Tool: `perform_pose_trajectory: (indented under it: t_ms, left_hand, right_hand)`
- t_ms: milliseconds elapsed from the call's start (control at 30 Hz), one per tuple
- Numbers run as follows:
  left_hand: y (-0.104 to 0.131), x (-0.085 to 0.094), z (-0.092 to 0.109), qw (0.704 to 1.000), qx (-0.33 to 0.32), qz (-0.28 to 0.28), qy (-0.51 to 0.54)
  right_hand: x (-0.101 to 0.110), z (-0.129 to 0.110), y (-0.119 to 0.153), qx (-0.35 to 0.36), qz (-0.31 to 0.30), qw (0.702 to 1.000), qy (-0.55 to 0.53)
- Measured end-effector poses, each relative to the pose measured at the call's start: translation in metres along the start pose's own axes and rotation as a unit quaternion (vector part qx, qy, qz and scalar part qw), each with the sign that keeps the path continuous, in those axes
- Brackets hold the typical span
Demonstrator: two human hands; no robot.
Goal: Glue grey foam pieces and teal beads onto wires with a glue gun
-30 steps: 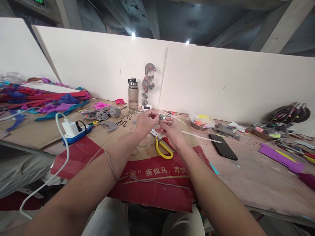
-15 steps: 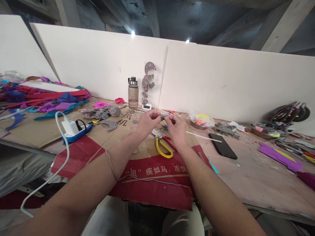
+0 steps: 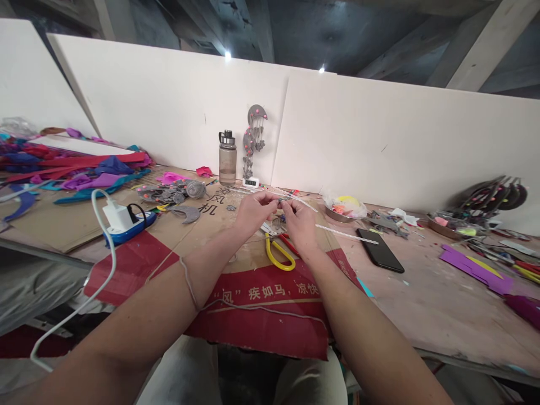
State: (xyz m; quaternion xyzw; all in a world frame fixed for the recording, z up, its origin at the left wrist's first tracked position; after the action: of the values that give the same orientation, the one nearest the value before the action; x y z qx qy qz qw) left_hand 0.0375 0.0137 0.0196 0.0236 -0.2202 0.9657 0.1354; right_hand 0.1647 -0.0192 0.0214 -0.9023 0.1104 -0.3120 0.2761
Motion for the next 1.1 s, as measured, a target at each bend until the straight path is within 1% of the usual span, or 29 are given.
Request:
perform_pose_trajectory:
  t_ms: [167, 367, 500, 600, 700, 800, 867, 967, 1033, 1100]
  left_hand:
    - [-0.002, -0.002, -0.005, 1.000, 0.002, -0.017, 0.006]
    - [-0.002, -0.003, -0.005, 0.999, 0.007, -0.040, 0.013]
    - [-0.003, -0.004, -0.005, 0.997, 0.006, -0.065, 0.034]
    - [-0.005, -0.003, -0.007, 0.997, -0.001, -0.068, 0.034]
    - [-0.006, -0.002, -0.009, 0.996, -0.009, -0.080, 0.030]
    - [-0.007, -0.002, -0.010, 0.995, -0.016, -0.094, 0.018]
    - [-0.008, -0.001, -0.011, 0.997, -0.013, -0.082, 0.009]
    - [-0.008, 0.003, -0.012, 0.999, 0.008, -0.042, 0.020]
    - [-0.008, 0.004, -0.012, 0.999, 0.021, -0.024, 0.039]
    - [-0.008, 0.004, -0.013, 0.998, 0.025, -0.017, 0.048]
  right_hand:
    - [0.000, 0.001, 0.000, -0.006, 0.002, 1.000, 0.001]
    - [0.002, 0.000, 0.001, -0.015, 0.006, 1.000, 0.004]
    - [0.004, -0.001, 0.002, -0.019, 0.013, 1.000, 0.011]
    - [0.004, -0.001, 0.003, -0.017, 0.011, 1.000, 0.013]
    - [0.003, 0.000, 0.002, -0.022, 0.004, 1.000, 0.010]
    - [0.001, 0.001, 0.001, -0.037, -0.022, 0.999, -0.010]
    - [0.000, 0.000, 0.000, -0.040, -0.043, 0.998, -0.025]
    - [-0.001, -0.003, 0.001, -0.034, -0.059, 0.997, -0.033]
    - [0.001, -0.003, 0.001, -0.037, -0.045, 0.998, -0.036]
    - [0.003, -0.002, 0.002, -0.045, -0.014, 0.998, -0.051]
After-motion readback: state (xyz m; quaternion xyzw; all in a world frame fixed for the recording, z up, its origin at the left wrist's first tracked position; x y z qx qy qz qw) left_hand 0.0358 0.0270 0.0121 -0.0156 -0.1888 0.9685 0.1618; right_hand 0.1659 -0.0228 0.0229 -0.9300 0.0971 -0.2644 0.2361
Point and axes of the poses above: each hand's wrist, its own y-axis away from the middle knuckle, its own x-axis out of the back of the hand, z = x × y, the point moved 6 cm from there along -y, towards the middle knuckle, and after that the axes turned 8 degrees about -z, right-handed, at the moved point
